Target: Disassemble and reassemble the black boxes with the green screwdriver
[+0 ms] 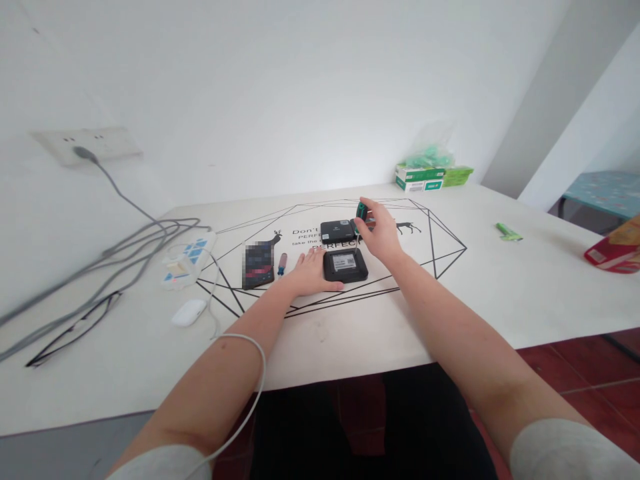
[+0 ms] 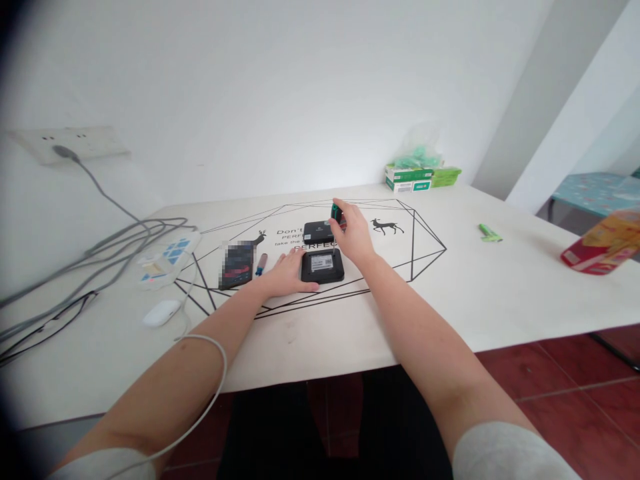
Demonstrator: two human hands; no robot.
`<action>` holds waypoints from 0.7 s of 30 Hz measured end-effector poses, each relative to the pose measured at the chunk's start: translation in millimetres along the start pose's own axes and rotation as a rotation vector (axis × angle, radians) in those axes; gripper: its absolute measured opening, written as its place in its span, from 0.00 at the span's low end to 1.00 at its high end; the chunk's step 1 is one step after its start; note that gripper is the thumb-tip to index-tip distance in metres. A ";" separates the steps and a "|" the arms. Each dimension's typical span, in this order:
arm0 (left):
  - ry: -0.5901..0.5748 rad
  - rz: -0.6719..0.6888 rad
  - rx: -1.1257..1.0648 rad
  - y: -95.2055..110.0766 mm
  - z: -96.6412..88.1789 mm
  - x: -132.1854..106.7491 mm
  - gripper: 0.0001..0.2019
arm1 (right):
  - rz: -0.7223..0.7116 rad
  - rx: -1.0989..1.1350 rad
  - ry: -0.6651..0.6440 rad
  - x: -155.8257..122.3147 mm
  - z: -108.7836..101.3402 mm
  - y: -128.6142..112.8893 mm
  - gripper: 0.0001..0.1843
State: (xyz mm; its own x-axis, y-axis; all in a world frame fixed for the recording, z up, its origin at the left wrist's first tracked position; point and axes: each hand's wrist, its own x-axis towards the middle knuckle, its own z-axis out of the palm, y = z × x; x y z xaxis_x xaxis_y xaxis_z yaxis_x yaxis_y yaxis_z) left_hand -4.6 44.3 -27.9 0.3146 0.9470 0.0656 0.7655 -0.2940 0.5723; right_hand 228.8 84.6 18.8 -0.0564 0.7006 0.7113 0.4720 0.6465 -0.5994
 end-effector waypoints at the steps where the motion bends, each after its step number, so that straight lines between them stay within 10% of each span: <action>1: 0.001 -0.001 -0.010 0.7 0.2 -0.4 0.62 | -0.005 -0.004 -0.001 -0.2 -0.5 -1.1 0.28; 14: -0.012 -0.024 -0.040 6.1 1.2 -5.7 0.67 | 0.011 -0.035 -0.006 -4.8 4.2 -3.7 0.24; 21: -0.232 -0.126 0.394 16.9 -3.7 -9.5 0.71 | -0.179 0.171 0.094 -8.6 16.4 -0.9 0.20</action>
State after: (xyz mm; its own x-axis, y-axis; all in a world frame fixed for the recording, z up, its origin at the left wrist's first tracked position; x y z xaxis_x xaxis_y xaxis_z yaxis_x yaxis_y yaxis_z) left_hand 3.3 30.9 -15.8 0.2885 0.9376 -0.1939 0.9462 -0.2481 0.2078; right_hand 214.4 83.0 7.2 -0.0401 0.5444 0.8379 0.3058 0.8050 -0.5084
